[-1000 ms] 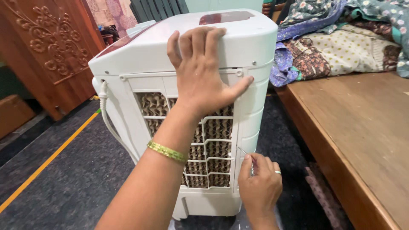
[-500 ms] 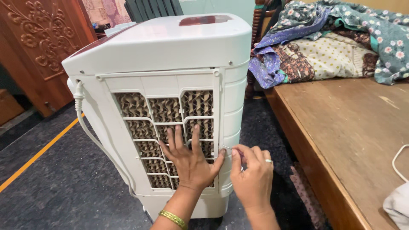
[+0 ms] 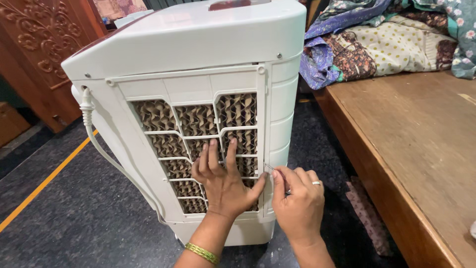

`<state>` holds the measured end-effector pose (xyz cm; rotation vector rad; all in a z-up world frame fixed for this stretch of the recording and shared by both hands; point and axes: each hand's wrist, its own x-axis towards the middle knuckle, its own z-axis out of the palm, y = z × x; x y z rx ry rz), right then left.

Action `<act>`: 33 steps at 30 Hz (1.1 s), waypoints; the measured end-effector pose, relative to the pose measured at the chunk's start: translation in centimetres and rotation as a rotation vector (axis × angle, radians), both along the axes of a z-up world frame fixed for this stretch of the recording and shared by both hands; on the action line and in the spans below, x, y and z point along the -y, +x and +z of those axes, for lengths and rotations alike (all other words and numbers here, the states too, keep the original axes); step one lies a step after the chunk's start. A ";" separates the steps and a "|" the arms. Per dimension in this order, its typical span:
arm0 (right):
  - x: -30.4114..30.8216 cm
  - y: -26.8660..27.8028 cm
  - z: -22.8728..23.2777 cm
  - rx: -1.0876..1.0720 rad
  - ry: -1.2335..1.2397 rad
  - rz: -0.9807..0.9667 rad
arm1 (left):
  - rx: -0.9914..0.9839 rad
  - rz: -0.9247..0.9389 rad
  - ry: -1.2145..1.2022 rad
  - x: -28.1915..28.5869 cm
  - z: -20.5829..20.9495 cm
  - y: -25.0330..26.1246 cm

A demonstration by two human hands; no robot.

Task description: The person assembles a portable air cooler by securing its side panels with a screwdriver. They tighten screws on the front and side of the unit, then rotate it to access and fasten additional screws on the opposite side.

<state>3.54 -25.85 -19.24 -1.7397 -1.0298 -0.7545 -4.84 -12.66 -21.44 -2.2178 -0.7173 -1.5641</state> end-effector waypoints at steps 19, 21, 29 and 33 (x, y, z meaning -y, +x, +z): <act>-0.7 6.1 2.8 -0.362 -0.492 0.339 | 0.023 -0.005 0.022 -0.5 -0.1 0.5; -1.1 7.6 2.8 -0.358 -0.556 0.360 | 0.035 -0.013 0.032 -0.5 -0.1 0.7; -2.4 6.5 -1.6 -0.240 -0.133 0.416 | 0.010 0.013 0.004 -1.3 -0.3 0.9; -3.0 7.6 -2.0 -0.085 -0.101 0.466 | 0.016 0.039 0.034 -1.8 -0.3 1.1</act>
